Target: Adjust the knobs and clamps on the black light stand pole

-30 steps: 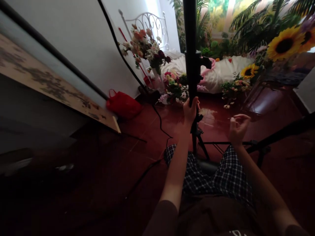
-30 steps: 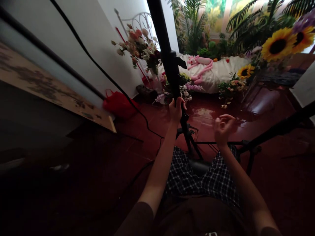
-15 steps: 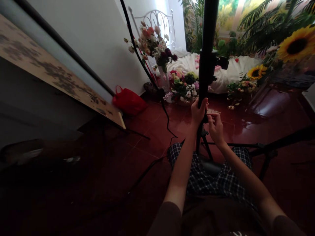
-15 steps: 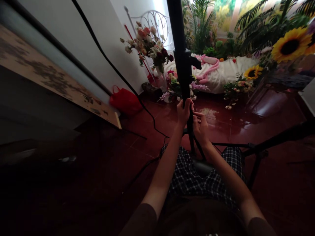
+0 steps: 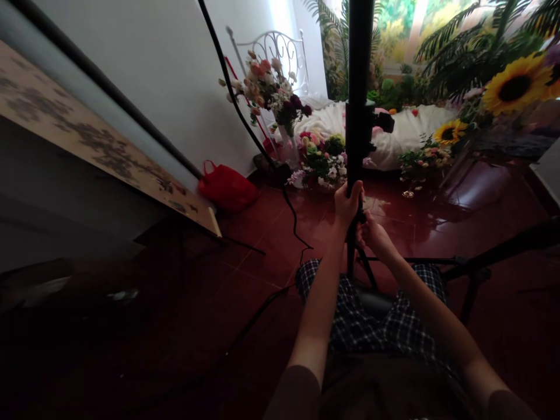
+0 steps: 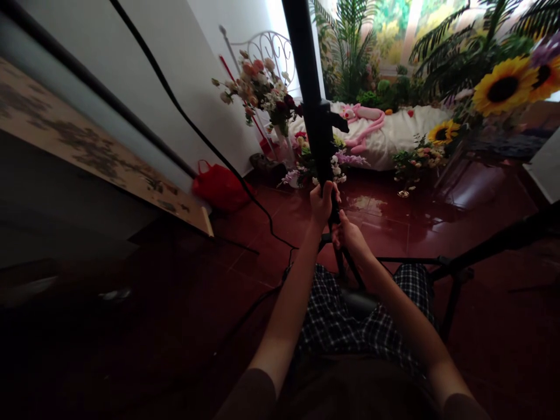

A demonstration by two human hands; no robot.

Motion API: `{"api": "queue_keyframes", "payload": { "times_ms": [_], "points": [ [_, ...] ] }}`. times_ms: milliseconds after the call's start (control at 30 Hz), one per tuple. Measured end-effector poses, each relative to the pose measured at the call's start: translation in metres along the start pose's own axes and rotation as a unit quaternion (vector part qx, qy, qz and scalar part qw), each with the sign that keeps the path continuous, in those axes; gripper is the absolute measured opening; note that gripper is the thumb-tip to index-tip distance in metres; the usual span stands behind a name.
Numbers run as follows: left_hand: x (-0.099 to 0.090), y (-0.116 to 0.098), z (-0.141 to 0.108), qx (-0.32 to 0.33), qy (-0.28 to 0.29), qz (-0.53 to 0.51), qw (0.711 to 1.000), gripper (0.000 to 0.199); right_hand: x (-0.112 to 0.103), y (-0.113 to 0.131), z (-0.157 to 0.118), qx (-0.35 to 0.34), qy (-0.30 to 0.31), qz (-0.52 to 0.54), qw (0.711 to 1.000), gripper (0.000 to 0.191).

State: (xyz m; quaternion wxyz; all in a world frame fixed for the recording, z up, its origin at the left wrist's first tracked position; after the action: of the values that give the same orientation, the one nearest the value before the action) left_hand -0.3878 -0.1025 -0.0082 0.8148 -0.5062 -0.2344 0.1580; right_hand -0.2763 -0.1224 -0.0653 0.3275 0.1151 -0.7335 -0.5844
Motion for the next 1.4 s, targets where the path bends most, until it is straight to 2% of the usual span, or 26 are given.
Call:
{"api": "queue_keyframes", "payload": {
  "times_ms": [100,200,267,367,500,600,733,900,1067,1133,1200,1300,1400],
  "points": [
    [-0.002,0.007,-0.001,-0.01,0.018,0.009,1.0,0.065,0.013,0.004,-0.007,0.063,0.061,0.13,0.988,0.065],
    [-0.003,0.012,-0.002,-0.032,0.03,0.002,0.999,0.069,0.026,0.011,-0.014,0.097,0.118,0.28,0.948,0.062],
    [-0.002,0.013,-0.004,-0.038,0.028,-0.009,0.999,0.068,0.031,0.015,-0.017,0.1,0.129,0.367,0.916,0.061],
    [-0.002,0.013,-0.006,-0.051,0.02,-0.032,0.998,0.071,0.035,0.016,-0.018,0.108,0.106,0.446,0.882,0.059],
    [-0.002,0.018,-0.007,-0.068,0.027,-0.048,0.996,0.071,0.038,0.016,-0.017,0.127,0.076,0.499,0.854,0.059],
    [-0.003,0.021,-0.006,-0.051,0.026,-0.044,0.997,0.067,0.039,0.017,-0.017,0.131,0.096,0.524,0.836,0.058],
    [-0.004,0.023,-0.004,-0.03,0.001,-0.017,0.999,0.069,0.039,0.02,-0.017,0.128,0.131,0.532,0.827,0.055],
    [-0.004,0.024,-0.002,-0.017,-0.011,0.004,1.0,0.071,0.04,0.021,-0.018,0.154,0.122,0.575,0.794,0.055],
    [-0.004,0.024,-0.001,-0.017,-0.013,-0.01,1.0,0.071,0.041,0.02,-0.017,0.175,0.142,0.603,0.765,0.055],
    [-0.003,0.022,-0.002,-0.019,-0.012,-0.016,1.0,0.072,0.04,0.018,-0.016,0.178,0.137,0.596,0.771,0.054],
    [-0.003,0.019,-0.003,-0.016,-0.011,-0.014,1.0,0.072,0.038,0.018,-0.013,0.172,0.118,0.565,0.798,0.053],
    [-0.003,0.016,-0.004,-0.009,-0.009,-0.002,1.0,0.071,0.031,0.018,-0.01,0.161,0.091,0.467,0.865,0.05],
    [-0.004,0.018,-0.006,-0.008,-0.015,-0.001,1.0,0.07,0.02,0.02,-0.008,0.148,0.09,0.293,0.94,0.045]
  ]
}}
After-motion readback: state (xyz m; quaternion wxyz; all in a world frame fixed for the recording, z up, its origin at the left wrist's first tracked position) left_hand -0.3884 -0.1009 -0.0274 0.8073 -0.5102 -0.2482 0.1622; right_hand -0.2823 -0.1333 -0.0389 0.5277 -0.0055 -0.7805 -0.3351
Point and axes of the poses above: each hand's wrist, its own z-axis towards the middle knuckle, its own x-axis out of the palm, y = z × x, the point moved 5 cm from there along z, towards the middle knuckle, and after that the axes turned 6 degrees about -x, right-handed, at the moved point
